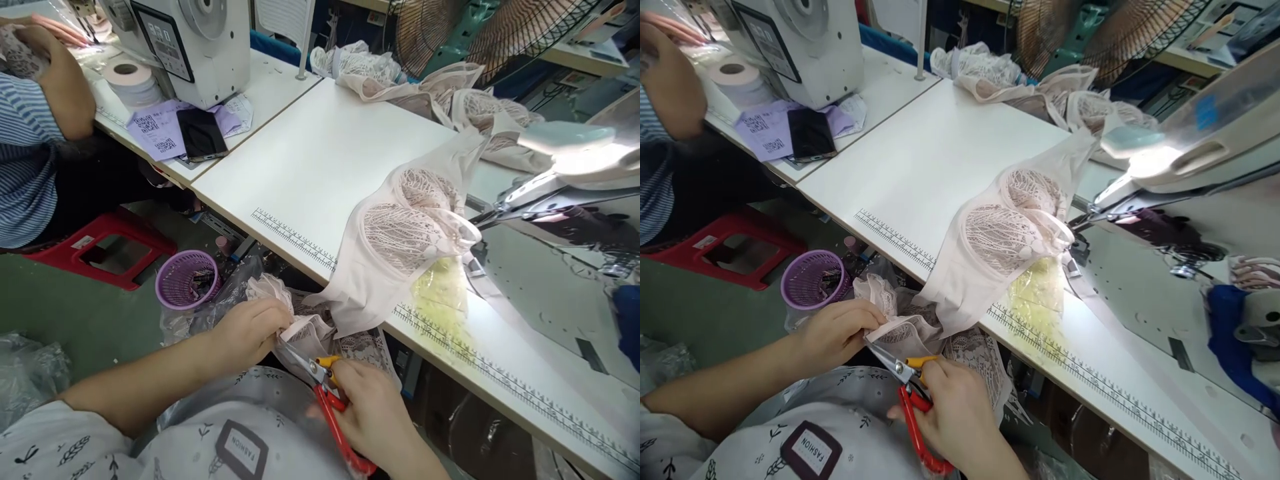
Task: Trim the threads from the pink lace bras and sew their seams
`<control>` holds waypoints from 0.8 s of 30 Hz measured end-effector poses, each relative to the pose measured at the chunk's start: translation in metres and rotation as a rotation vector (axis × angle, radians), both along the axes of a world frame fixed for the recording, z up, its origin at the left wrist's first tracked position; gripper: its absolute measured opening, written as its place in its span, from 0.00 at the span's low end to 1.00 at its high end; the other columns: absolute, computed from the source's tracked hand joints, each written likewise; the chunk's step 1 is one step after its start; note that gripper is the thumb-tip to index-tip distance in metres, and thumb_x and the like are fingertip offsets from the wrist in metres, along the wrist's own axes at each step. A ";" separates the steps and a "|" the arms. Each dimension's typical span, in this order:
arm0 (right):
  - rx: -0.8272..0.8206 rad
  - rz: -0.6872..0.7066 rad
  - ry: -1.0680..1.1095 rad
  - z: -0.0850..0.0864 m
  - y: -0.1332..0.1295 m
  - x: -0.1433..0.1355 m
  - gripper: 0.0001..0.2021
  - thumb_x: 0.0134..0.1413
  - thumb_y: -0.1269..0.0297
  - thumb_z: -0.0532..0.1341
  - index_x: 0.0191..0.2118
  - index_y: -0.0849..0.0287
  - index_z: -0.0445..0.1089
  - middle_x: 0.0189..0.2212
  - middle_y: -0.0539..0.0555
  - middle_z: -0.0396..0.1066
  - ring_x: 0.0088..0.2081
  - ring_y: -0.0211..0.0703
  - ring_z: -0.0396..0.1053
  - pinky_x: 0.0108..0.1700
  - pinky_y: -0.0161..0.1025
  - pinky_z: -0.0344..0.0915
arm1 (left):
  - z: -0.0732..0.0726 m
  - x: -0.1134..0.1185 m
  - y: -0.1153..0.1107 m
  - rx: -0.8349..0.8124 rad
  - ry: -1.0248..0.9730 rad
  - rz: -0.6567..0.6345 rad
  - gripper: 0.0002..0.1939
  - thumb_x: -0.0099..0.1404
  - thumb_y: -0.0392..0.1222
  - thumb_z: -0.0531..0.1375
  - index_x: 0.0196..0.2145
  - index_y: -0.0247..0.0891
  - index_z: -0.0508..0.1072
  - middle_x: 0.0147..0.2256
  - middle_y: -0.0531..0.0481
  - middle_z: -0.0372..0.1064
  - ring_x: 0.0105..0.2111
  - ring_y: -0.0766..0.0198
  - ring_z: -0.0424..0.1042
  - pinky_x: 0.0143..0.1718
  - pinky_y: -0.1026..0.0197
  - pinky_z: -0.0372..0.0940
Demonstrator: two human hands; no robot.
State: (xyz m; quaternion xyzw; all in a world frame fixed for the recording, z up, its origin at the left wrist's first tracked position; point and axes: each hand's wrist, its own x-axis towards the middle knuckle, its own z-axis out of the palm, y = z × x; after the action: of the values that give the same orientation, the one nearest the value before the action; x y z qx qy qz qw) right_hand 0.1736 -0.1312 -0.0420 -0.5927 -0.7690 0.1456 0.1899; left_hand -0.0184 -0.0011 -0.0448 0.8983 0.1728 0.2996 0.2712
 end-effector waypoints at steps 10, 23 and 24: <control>0.038 -0.167 0.282 0.005 0.016 0.002 0.11 0.51 0.62 0.62 0.39 0.57 0.62 0.33 0.54 0.68 0.33 0.44 0.68 0.32 0.37 0.65 | 0.004 -0.015 0.009 -0.140 -0.079 0.005 0.11 0.60 0.24 0.52 0.34 0.38 0.66 0.31 0.49 0.72 0.33 0.67 0.71 0.35 0.66 0.67; -0.084 -0.209 0.435 -0.012 0.047 -0.036 0.09 0.46 0.66 0.57 0.28 0.54 0.52 0.21 0.45 0.58 0.20 0.36 0.56 0.21 0.32 0.53 | 0.036 -0.050 0.032 -0.453 -0.015 0.141 0.04 0.62 0.31 0.58 0.31 0.37 0.66 0.30 0.51 0.67 0.30 0.67 0.67 0.30 0.65 0.64; -0.097 -0.202 0.472 -0.012 0.047 -0.035 0.09 0.46 0.67 0.57 0.28 0.54 0.52 0.21 0.45 0.57 0.21 0.35 0.54 0.21 0.31 0.53 | 0.037 -0.053 0.034 -0.405 -0.015 0.134 0.05 0.61 0.29 0.58 0.31 0.37 0.67 0.31 0.51 0.67 0.34 0.65 0.67 0.35 0.63 0.65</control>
State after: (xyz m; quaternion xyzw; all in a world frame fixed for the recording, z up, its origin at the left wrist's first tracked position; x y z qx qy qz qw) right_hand 0.1386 -0.0846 -0.0536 -0.6245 -0.6327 0.2969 0.3487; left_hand -0.0714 0.0334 -0.0082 0.8096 0.2867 0.2828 0.4271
